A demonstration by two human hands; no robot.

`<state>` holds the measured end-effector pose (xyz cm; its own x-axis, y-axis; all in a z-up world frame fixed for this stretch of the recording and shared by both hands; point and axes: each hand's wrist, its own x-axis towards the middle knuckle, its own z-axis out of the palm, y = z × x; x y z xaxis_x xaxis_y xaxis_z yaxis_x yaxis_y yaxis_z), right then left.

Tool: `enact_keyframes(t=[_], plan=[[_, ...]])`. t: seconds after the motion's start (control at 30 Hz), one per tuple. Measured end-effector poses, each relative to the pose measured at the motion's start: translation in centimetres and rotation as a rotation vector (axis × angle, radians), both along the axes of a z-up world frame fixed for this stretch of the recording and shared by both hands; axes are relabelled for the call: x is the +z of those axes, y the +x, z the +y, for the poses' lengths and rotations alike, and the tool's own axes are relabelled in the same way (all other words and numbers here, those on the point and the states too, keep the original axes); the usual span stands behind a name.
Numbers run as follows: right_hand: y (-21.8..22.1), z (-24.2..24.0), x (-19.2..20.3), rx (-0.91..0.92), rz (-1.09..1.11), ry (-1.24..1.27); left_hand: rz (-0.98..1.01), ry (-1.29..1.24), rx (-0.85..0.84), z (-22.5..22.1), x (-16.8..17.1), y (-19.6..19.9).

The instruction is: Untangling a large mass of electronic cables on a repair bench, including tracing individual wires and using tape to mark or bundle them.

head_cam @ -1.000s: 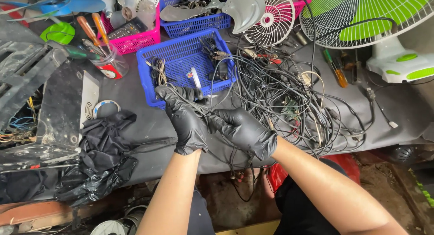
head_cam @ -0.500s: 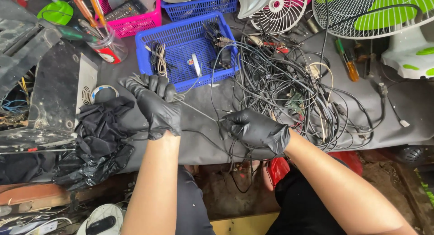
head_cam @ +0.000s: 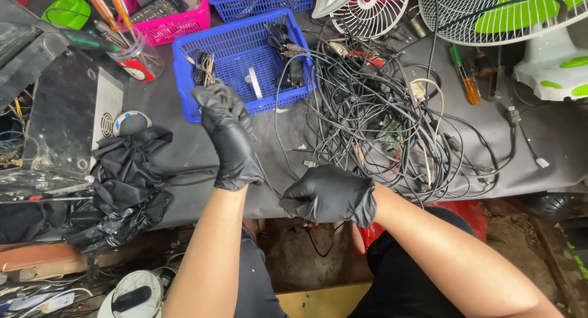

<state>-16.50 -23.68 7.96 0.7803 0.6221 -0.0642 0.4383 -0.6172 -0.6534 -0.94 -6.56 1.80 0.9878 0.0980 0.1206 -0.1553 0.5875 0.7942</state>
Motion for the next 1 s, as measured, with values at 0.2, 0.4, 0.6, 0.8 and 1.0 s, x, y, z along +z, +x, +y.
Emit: enact_keyframes(t=[0.2, 0.4, 0.6, 0.8, 1.0], plan=[[0.7, -2.9, 5.3, 0.086, -0.025, 0.528, -0.105, 0.59, -0.167, -4.1, 3.7, -5.9], [1.9, -6.3, 4.7, -0.174, -0.192, 0.457, -0.204, 0.97, -0.429, -5.1, 2.4, -7.1], [3.0, -7.0, 3.4, -0.293, -0.258, 0.476, -0.355, 1.171, -0.393, -6.0, 6.4, -9.8], [4.7, -7.9, 0.2, -0.371, -0.219, 0.623, -0.124, 1.347, -0.197, -7.7, 4.7, -10.3], [5.9, -7.9, -2.9, -0.47, 0.064, 0.854, -0.043, 1.214, -0.199, -7.1, 4.1, -9.4]])
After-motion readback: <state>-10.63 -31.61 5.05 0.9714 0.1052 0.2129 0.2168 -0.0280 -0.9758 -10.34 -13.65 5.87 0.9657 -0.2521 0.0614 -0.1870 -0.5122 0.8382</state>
